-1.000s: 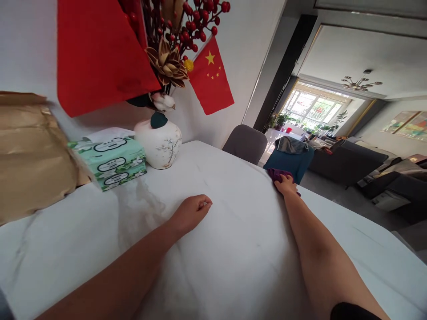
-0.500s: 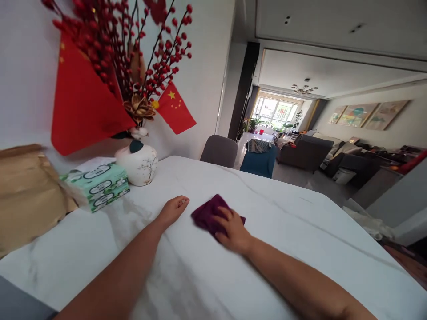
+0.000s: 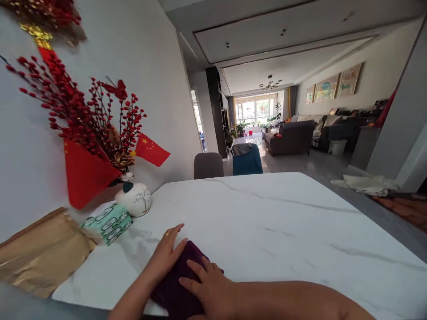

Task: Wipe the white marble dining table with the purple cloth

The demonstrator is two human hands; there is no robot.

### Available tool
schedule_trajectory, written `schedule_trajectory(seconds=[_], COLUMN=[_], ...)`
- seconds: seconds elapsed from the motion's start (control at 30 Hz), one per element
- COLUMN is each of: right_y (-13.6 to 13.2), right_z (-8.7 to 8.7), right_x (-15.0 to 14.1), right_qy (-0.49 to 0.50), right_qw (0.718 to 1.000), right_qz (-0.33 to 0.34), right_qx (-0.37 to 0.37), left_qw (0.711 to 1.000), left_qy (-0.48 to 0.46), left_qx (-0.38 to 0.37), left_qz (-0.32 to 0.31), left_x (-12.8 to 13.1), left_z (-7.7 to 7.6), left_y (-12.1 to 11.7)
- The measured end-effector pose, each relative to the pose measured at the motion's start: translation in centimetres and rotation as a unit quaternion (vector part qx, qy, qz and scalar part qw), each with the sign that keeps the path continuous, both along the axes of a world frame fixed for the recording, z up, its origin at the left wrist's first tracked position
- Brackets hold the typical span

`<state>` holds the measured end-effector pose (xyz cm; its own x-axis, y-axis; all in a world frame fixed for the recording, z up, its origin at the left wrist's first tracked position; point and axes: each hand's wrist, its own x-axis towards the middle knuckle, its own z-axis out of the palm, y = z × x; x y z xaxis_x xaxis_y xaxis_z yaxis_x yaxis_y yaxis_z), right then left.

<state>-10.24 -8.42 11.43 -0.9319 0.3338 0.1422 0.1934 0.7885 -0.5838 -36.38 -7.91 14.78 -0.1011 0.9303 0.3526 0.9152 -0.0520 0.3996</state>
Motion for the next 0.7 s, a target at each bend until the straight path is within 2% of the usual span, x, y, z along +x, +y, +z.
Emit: schedule_trajectory(seconds=[0.03,0.1,0.17,0.23,0.3,0.4,0.47,0.53,0.6,0.7], right_y=[-0.1,-0.1,0.2,0.9,1.9,3.1,3.5,3.4,3.3,3.4], right_z=[-0.2,-0.7,-1.3,-2.2,-3.8,-7.2,-9.4,-11.1,-12.0,-12.6], right_x=[0.9,3.2,6.2,9.7,13.5,19.3,23.2,27.1,30.9,36.1], right_qy=[0.002,0.009,0.016,0.015,0.018,0.070,0.124,0.164,0.180,0.188], right_qw=[1.000,1.000,0.998,0.993,0.981,0.944,0.907,0.866,0.830,0.779], right_qz=[0.002,-0.001,-0.018,-0.069,-0.142,-0.252,-0.318,-0.379,-0.438,-0.529], right_qx=[0.002,0.023,0.057,0.094,0.133,0.200,0.248,0.283,0.295,0.279], left_qw=[1.000,0.991,0.971,0.951,0.940,0.934,0.926,0.915,0.917,0.939], left_qy=[0.026,0.086,0.131,0.160,0.173,0.183,0.203,0.219,0.207,0.177], left_qx=[-0.005,-0.074,-0.152,-0.204,-0.237,-0.282,-0.307,-0.326,-0.326,-0.278], left_qz=[0.010,0.069,0.130,0.168,0.173,0.123,0.090,0.090,0.094,0.097], left_x=[1.6,4.8,7.8,10.0,10.9,9.7,7.7,5.7,4.2,3.7], left_z=[-0.7,-2.4,-3.7,-4.0,-3.4,-1.1,0.5,1.6,1.9,0.6], left_y=[-1.6,-4.2,-5.7,-6.1,-6.0,-6.0,-6.2,-6.3,-6.2,-5.9])
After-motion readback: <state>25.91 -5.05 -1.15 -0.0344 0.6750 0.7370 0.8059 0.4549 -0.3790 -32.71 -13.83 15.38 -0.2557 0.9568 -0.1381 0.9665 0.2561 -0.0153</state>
